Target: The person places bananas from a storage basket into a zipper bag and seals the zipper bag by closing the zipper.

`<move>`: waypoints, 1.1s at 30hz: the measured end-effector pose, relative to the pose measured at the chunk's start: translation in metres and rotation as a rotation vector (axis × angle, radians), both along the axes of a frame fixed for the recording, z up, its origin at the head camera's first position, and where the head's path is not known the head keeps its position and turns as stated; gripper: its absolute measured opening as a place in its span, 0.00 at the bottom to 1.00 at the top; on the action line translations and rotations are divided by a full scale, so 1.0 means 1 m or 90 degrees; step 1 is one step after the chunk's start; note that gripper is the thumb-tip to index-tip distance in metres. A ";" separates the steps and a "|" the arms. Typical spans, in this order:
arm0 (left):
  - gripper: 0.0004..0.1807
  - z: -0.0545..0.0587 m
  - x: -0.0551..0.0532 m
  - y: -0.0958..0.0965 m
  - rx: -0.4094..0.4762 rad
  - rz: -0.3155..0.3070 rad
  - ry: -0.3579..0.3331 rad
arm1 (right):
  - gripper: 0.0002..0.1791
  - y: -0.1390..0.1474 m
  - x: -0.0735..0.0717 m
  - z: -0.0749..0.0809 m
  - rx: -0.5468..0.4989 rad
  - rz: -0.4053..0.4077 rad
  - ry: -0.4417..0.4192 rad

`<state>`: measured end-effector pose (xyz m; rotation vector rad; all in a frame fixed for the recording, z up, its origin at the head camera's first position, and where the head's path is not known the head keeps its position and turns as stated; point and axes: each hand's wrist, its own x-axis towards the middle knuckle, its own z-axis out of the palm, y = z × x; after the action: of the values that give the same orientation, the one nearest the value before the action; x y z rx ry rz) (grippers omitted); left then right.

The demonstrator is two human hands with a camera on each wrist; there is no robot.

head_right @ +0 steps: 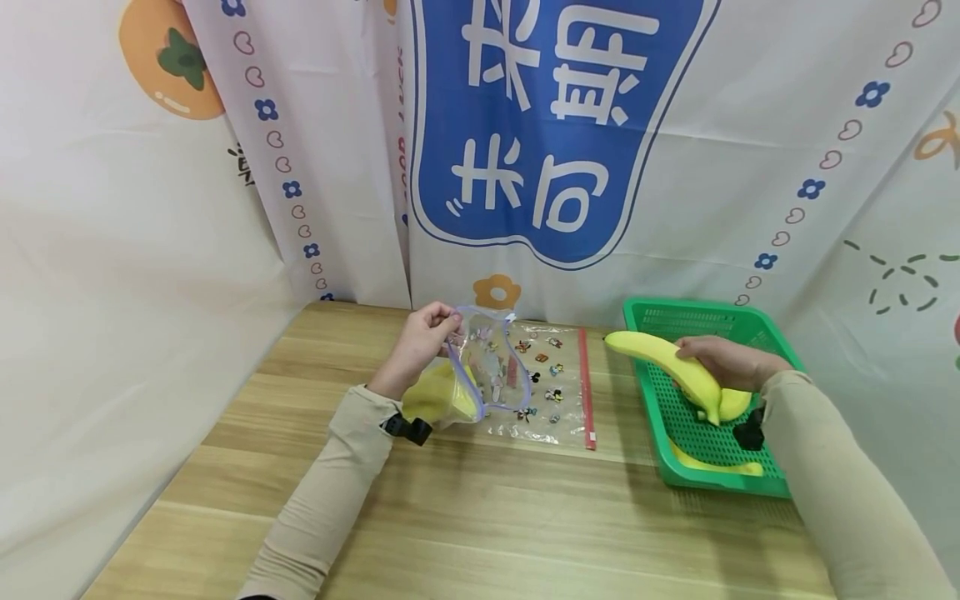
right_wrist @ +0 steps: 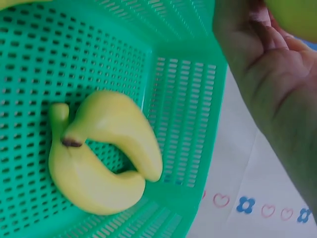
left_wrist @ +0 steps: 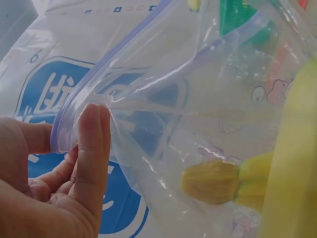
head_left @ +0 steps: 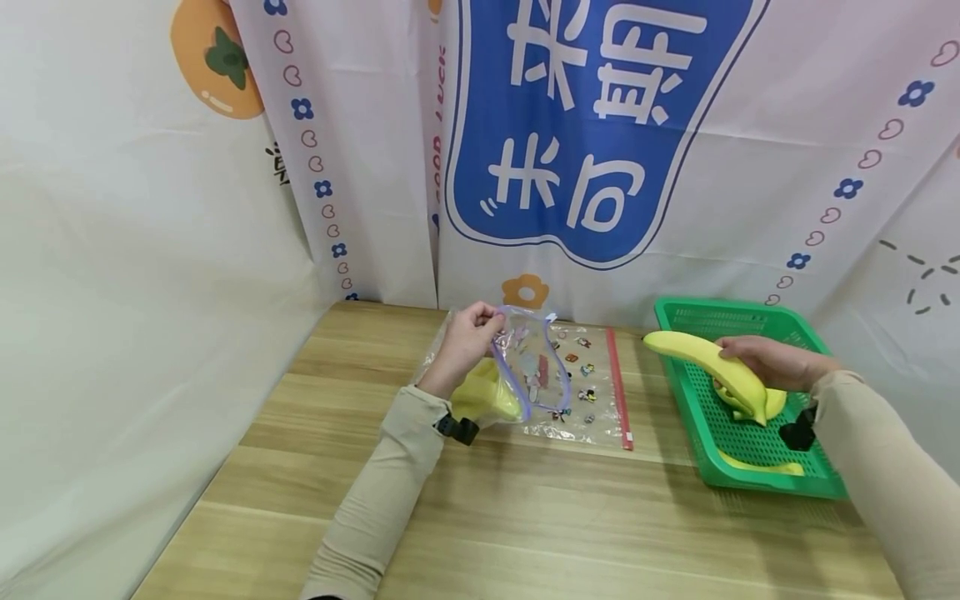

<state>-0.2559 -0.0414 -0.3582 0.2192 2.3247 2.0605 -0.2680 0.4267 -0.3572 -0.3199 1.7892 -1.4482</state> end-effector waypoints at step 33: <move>0.07 0.001 0.003 0.002 0.003 0.013 -0.007 | 0.27 -0.130 0.030 0.017 0.032 0.022 0.114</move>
<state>-0.2531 -0.0389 -0.3572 0.1835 2.3261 2.0705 -0.2380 0.2970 -0.3399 -0.4650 1.9499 -1.3851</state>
